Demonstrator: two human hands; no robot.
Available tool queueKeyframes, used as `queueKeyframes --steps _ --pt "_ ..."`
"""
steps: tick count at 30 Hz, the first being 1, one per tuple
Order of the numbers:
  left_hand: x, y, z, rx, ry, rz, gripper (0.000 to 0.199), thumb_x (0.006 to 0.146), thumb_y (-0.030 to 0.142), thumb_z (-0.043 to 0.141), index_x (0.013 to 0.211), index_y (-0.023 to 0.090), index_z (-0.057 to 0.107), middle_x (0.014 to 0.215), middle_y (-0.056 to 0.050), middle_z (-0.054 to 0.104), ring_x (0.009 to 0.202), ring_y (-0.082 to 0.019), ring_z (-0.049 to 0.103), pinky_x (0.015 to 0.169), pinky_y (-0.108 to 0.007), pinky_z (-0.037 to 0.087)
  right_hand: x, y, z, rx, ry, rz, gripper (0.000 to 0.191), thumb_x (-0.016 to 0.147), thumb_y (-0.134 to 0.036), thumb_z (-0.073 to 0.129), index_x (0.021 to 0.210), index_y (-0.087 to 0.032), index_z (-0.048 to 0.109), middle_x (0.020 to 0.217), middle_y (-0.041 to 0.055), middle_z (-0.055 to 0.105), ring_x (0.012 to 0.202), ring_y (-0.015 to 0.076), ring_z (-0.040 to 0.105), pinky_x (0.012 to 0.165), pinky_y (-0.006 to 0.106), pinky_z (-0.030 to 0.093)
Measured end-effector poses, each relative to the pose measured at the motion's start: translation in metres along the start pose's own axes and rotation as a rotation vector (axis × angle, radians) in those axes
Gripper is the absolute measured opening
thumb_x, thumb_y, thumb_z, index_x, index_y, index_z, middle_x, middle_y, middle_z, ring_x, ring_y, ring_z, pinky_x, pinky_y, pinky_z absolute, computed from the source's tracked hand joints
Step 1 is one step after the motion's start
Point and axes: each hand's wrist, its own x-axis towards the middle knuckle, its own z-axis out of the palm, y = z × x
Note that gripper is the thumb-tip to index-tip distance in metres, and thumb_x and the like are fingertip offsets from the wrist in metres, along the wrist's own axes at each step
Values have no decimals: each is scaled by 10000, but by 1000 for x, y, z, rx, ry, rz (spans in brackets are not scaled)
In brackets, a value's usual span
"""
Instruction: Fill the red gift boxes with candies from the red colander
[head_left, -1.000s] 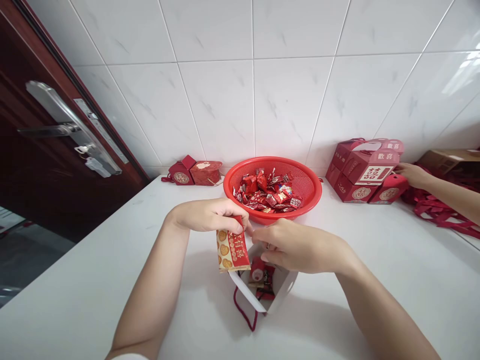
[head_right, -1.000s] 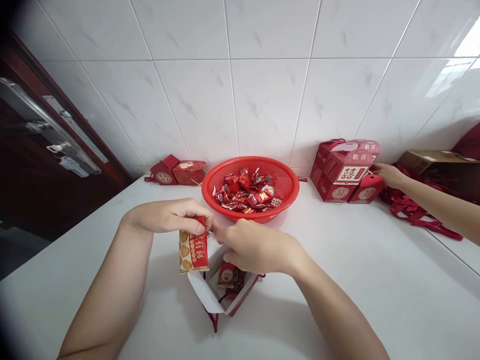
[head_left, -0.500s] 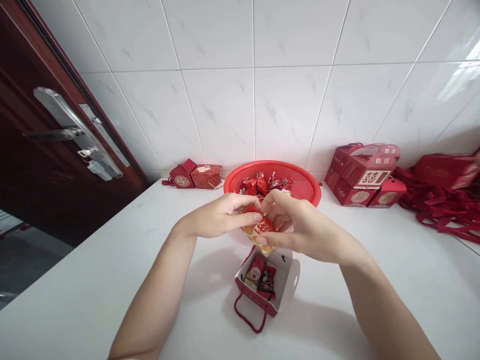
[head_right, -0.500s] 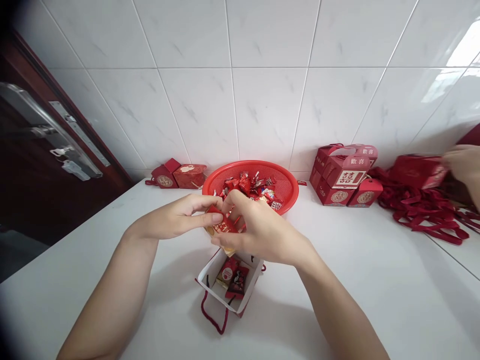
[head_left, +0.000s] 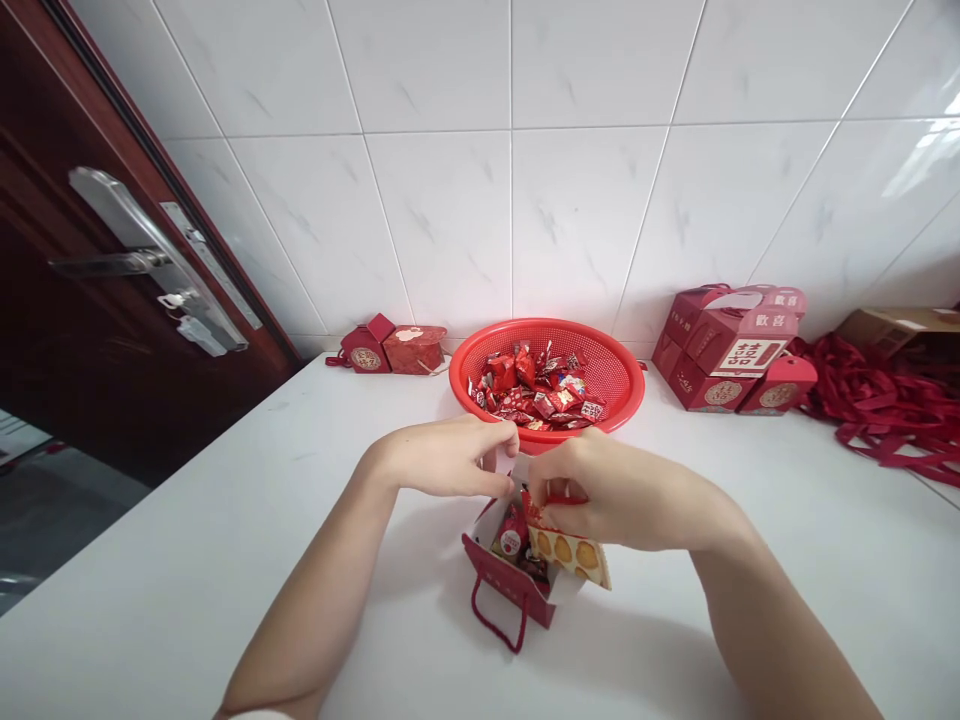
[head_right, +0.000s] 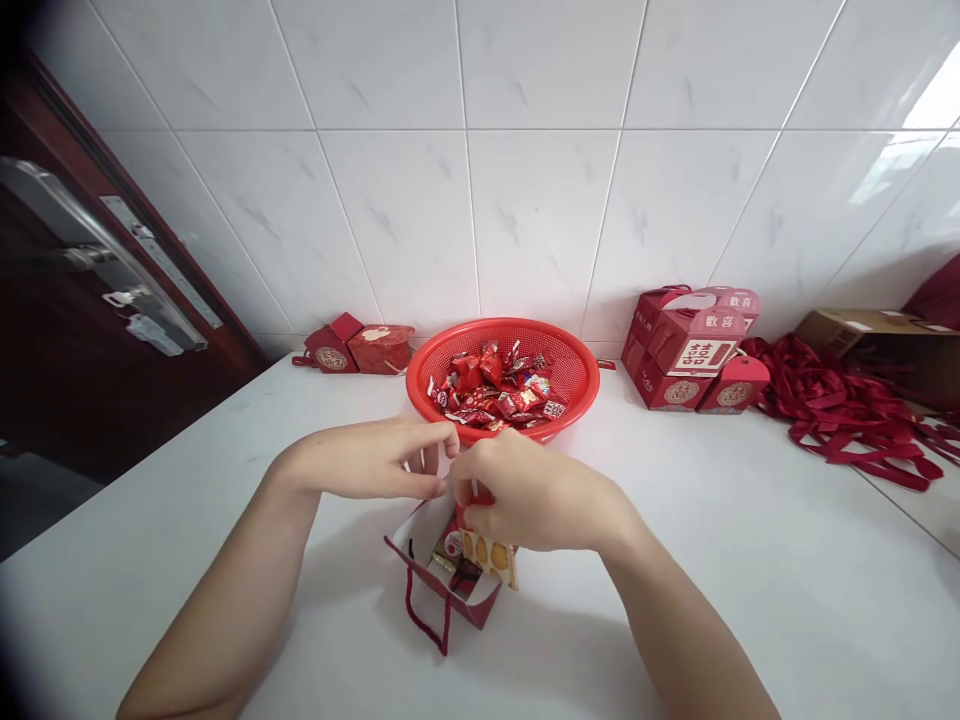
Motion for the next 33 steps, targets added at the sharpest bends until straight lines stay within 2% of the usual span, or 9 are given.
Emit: queueKeyframes --steps 6,9,12,18,21,25,27,31,33 --pt "-2 -5 -3 -30 -4 75 156 813 200 516 968 204 514 846 -19 651 727 -171 619 581 -252 447 17 1 16 18 47 17 125 804 -73 558 807 -181 620 814 16 636 665 120 530 523 226 335" --pt "-4 -6 -5 -7 -11 49 148 831 210 497 978 203 515 809 -20 648 702 -174 618 566 -255 445 16 4 13 -53 41 62 90 813 -101 579 796 -184 609 754 16 617 635 127 504 510 234 315" --pt "-4 -5 -5 5 -22 56 92 838 196 497 928 205 516 793 -19 647 687 -170 609 564 -253 437 10 4 7 -102 41 29 118 835 -100 570 760 -186 601 701 0 581 583 113 443 496 239 288" --pt "-8 -1 -3 1 -38 137 100 814 111 508 813 209 492 768 1 654 698 -160 630 576 -237 424 4 -6 13 -190 -231 -157 124 852 -139 612 747 -200 635 670 -22 566 564 109 436 500 244 284" --pt "-11 0 -2 -5 -73 186 117 795 93 529 810 207 510 758 10 662 691 -155 636 568 -228 419 2 -7 15 -187 -271 -205 65 855 -199 661 791 -205 668 699 -15 608 593 124 477 492 248 290" --pt "-15 1 -3 -38 -111 156 41 866 200 544 904 197 561 764 -3 673 683 -162 631 571 -236 437 -7 3 -7 -77 -144 -240 81 907 -206 630 942 -184 700 848 29 705 707 145 600 610 247 417" --pt "-14 0 -5 -35 -55 145 145 918 304 534 976 187 596 821 -26 690 709 -172 636 599 -252 455 -10 14 -22 -45 -2 -204 146 945 -211 565 1012 -179 691 905 48 723 761 157 632 661 257 446" --pt "2 -9 -6 -31 210 189 230 936 373 525 1010 198 654 1018 -53 725 895 -203 656 739 -285 493 4 46 -35 -121 292 55 204 974 -218 464 963 -173 663 873 56 705 748 168 609 646 272 420" --pt "18 -19 -5 -67 387 199 235 930 371 516 991 204 670 1047 -45 731 959 -211 657 816 -300 499 20 65 -33 -192 312 196 195 964 -227 470 899 -176 647 845 53 682 740 173 594 623 271 389"
